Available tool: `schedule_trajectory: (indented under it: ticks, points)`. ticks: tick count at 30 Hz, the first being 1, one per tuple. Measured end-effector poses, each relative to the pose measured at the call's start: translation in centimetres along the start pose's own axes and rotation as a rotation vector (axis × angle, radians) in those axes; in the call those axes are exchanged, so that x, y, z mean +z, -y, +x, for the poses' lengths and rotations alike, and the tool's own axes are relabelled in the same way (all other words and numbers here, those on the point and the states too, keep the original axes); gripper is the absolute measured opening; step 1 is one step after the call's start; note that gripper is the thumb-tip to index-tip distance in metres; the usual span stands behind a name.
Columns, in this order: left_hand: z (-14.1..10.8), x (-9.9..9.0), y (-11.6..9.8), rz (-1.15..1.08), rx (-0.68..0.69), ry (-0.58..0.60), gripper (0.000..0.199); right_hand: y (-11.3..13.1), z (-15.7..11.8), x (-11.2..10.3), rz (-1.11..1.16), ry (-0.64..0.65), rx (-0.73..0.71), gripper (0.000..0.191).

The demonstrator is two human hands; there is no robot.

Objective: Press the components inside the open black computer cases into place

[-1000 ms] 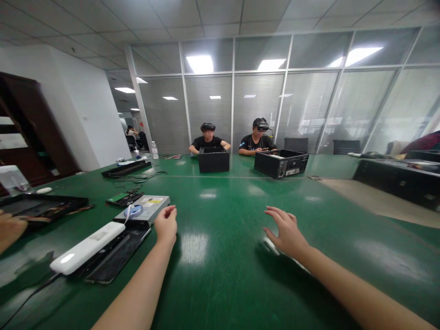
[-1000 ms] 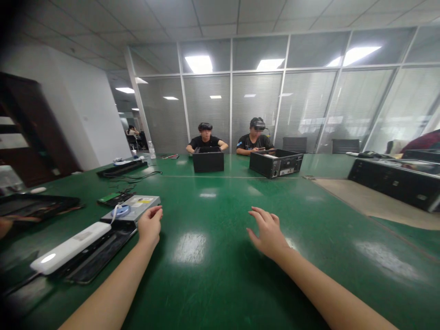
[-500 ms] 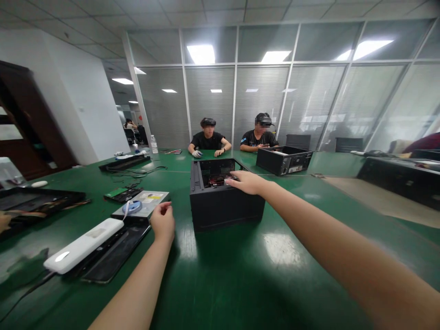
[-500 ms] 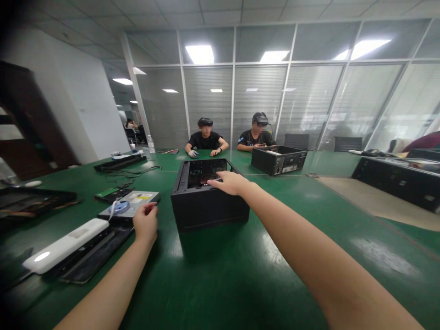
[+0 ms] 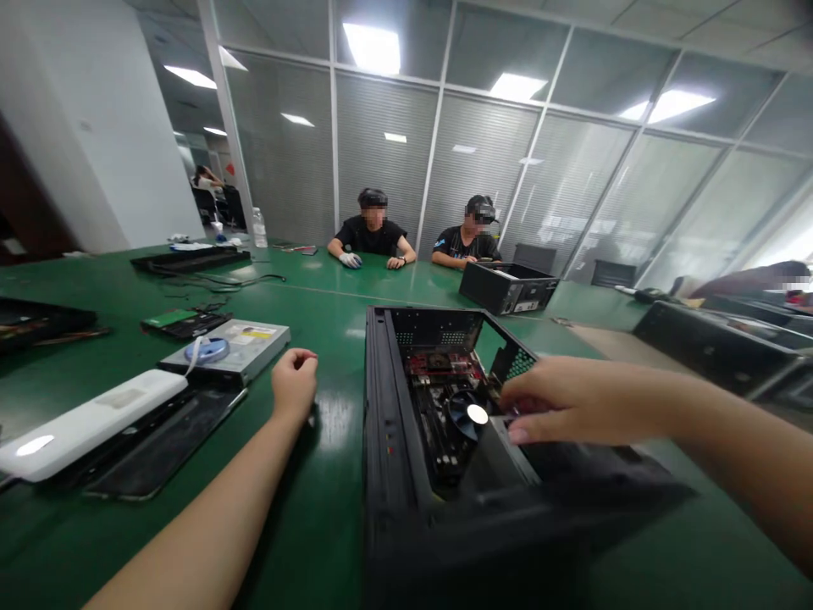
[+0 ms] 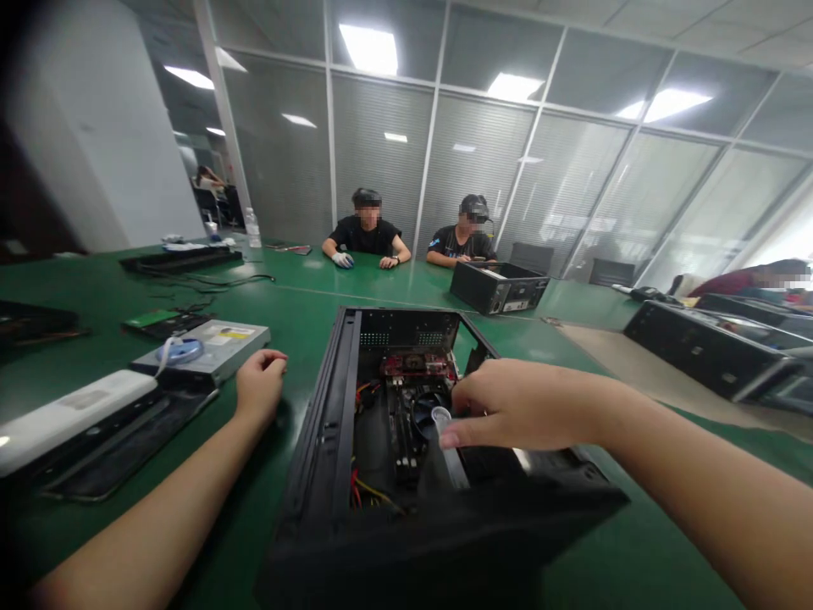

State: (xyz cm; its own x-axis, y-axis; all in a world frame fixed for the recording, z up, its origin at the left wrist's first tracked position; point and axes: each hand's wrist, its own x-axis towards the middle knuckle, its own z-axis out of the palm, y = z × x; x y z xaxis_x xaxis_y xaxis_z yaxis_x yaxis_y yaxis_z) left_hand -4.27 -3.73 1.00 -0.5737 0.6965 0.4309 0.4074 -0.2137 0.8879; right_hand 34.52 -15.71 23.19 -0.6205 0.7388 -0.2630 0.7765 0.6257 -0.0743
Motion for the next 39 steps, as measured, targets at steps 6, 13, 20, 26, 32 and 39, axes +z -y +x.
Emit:
schedule_trajectory:
  ticks: [6, 13, 20, 26, 32, 39]
  points:
    - [-1.9, 0.5, -2.3, 0.024, 0.053, 0.088, 0.008, 0.0, 3.4, 0.4, -0.207, 0.077, 0.017, 0.050]
    - [-2.7, 0.1, -3.3, 0.067, 0.097, 0.194, 0.008, -4.1, 12.7, 5.7, -0.412, 0.180, -0.031, 0.078]
    - [-2.2, 1.5, -2.3, 0.088, 0.093, 0.315, 0.009, -4.5, 12.9, 5.4, -0.460, 0.105, -0.004, 0.068]
    - [-2.5, 2.3, -1.4, -0.054, 0.082, 0.427, 0.021, -3.7, 11.5, 3.8, -0.396, -0.091, 0.025, 0.039]
    - [-2.8, 2.1, -2.0, 0.038, 0.078, 0.449, 0.020, -3.4, 12.2, 4.6, -0.519, -0.042, 0.029, 0.034]
    - [-2.5, 2.1, -1.5, 0.048, 0.087, 0.474, 0.018, -2.7, 11.6, 2.5, -0.464, -0.083, 0.197, 0.027]
